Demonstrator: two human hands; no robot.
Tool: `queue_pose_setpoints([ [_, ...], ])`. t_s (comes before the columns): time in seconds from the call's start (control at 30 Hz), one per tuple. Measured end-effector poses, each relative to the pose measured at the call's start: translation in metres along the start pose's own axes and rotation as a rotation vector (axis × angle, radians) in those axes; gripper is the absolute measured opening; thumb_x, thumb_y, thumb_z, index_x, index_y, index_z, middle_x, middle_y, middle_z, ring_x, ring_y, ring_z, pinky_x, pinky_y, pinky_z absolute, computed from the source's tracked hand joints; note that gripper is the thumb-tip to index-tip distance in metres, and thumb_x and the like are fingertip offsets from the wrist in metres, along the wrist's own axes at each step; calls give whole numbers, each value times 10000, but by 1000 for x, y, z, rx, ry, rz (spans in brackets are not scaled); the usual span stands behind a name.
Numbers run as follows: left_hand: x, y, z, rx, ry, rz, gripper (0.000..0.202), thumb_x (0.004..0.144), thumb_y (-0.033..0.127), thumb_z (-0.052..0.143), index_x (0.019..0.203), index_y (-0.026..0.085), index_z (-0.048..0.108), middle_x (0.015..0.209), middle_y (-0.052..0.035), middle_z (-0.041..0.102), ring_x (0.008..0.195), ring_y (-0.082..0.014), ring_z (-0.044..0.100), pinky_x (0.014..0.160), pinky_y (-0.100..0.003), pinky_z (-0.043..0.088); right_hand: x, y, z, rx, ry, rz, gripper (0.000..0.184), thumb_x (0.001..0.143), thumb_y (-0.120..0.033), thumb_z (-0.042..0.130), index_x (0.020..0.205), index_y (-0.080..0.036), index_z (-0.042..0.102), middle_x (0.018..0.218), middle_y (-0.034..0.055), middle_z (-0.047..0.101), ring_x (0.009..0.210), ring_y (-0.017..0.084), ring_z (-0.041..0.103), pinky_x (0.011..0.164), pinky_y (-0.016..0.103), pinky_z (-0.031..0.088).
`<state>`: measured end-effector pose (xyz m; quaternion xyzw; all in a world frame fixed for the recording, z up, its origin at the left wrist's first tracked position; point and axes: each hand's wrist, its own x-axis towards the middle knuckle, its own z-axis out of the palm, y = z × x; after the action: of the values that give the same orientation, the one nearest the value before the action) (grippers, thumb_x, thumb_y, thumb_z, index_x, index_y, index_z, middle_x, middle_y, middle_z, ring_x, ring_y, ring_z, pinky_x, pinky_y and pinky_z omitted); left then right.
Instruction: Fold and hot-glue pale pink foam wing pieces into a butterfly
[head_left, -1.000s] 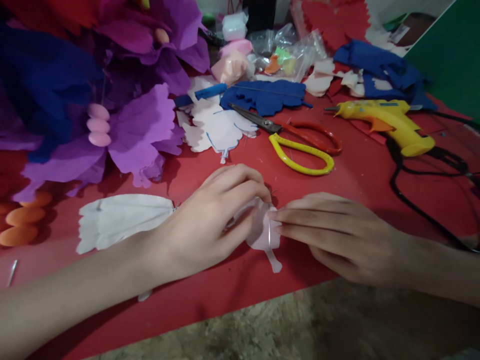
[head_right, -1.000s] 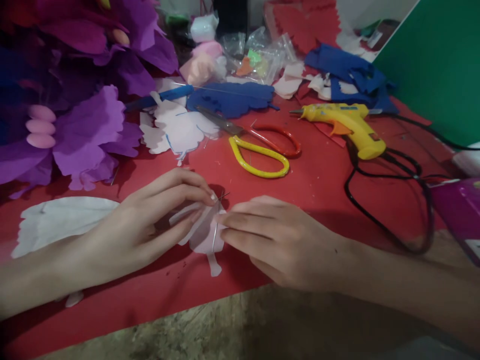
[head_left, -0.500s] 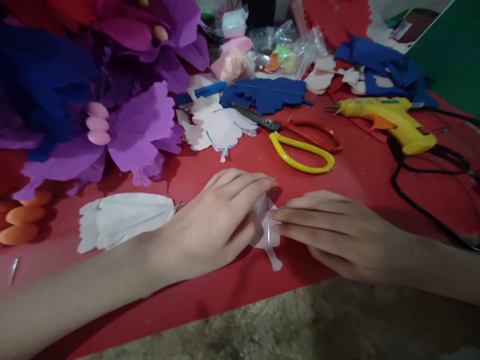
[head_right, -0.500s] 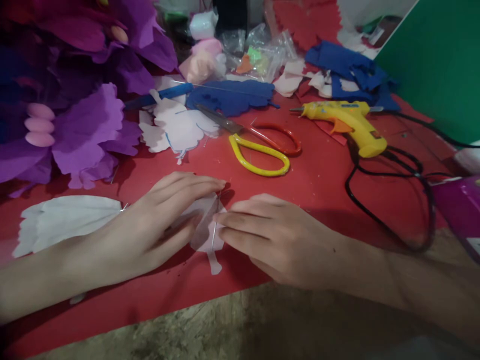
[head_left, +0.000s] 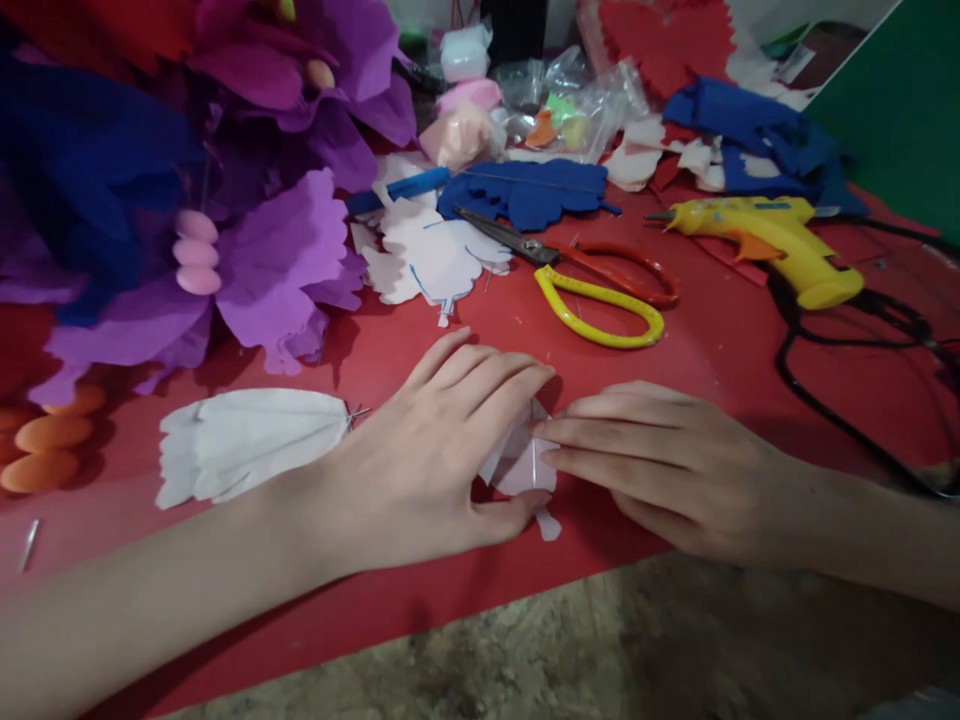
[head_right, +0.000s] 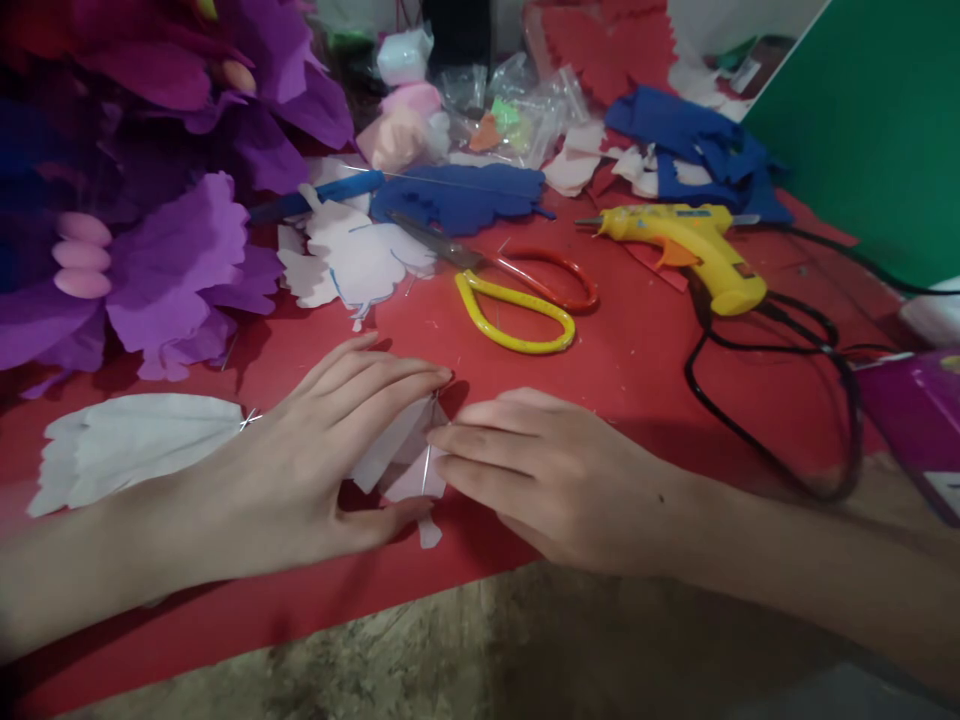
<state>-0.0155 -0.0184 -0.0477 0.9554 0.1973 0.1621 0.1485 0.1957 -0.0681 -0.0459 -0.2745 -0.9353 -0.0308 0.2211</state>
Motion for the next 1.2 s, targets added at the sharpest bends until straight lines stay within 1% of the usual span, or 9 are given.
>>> queue_pose_setpoints([
  [0.6,0,2,-4,-23,0,-51,501,770,315,635,1175,66,478,1145,-121,595,1078,-248,517,1078,-501,264,-1,0,0,3,32,-10,275,900,-110,370,920,-112,643,1017,36,668,966,127,569,874,255,479],
  [0.8,0,1,-4,-12,-6,-40,468,779,303,620,1161,57,509,1177,-138,589,1111,-256,514,1079,-505,273,1,-1,1,-11,35,-3,292,904,-118,351,903,-120,642,969,33,677,938,123,582,820,255,497],
  [0.9,0,1,-4,-7,-12,-40,468,779,317,619,1159,61,519,1186,-138,589,1108,-262,521,1078,-519,277,-1,0,-4,-50,33,-32,294,908,-127,346,905,-145,640,962,20,678,921,104,592,812,240,497],
  [0.93,0,1,-4,-3,-18,-42,472,780,321,616,1162,61,520,1193,-141,585,1110,-266,521,1078,-524,276,-2,2,-9,-82,42,1,302,919,-154,337,909,-169,638,966,6,677,916,96,597,815,237,495],
  [1.0,0,1,-5,5,-33,-44,469,783,324,606,1164,62,525,1200,-145,581,1114,-274,519,1084,-535,264,-5,10,-25,-182,102,191,315,933,-218,321,930,-209,635,979,-3,673,919,97,605,830,255,490],
  [1.03,0,1,-5,8,-43,-45,467,784,327,601,1162,63,528,1199,-147,582,1112,-276,521,1089,-540,255,-6,17,-34,-250,165,364,326,935,-255,310,935,-227,635,975,-3,670,930,104,606,848,270,485],
  [1.1,-1,1,-6,12,-55,-49,471,780,342,594,1161,73,531,1194,-146,587,1108,-277,526,1098,-546,239,-9,36,-55,-392,311,624,259,885,-221,400,984,-160,631,986,82,655,930,163,606,835,336,481],
  [1.13,-1,1,-6,13,-58,-54,474,776,351,594,1161,81,532,1192,-144,591,1106,-275,529,1100,-545,238,-11,48,-64,-451,355,828,234,849,-233,449,985,-168,628,1008,85,643,888,162,608,805,333,490],
  [1.2,-1,1,-7,13,-56,-65,486,769,358,593,1166,85,530,1190,-143,595,1105,-273,532,1098,-540,252,-18,73,-76,-499,195,1247,264,765,-213,536,1008,-145,612,983,111,636,826,180,599,786,369,483],
])
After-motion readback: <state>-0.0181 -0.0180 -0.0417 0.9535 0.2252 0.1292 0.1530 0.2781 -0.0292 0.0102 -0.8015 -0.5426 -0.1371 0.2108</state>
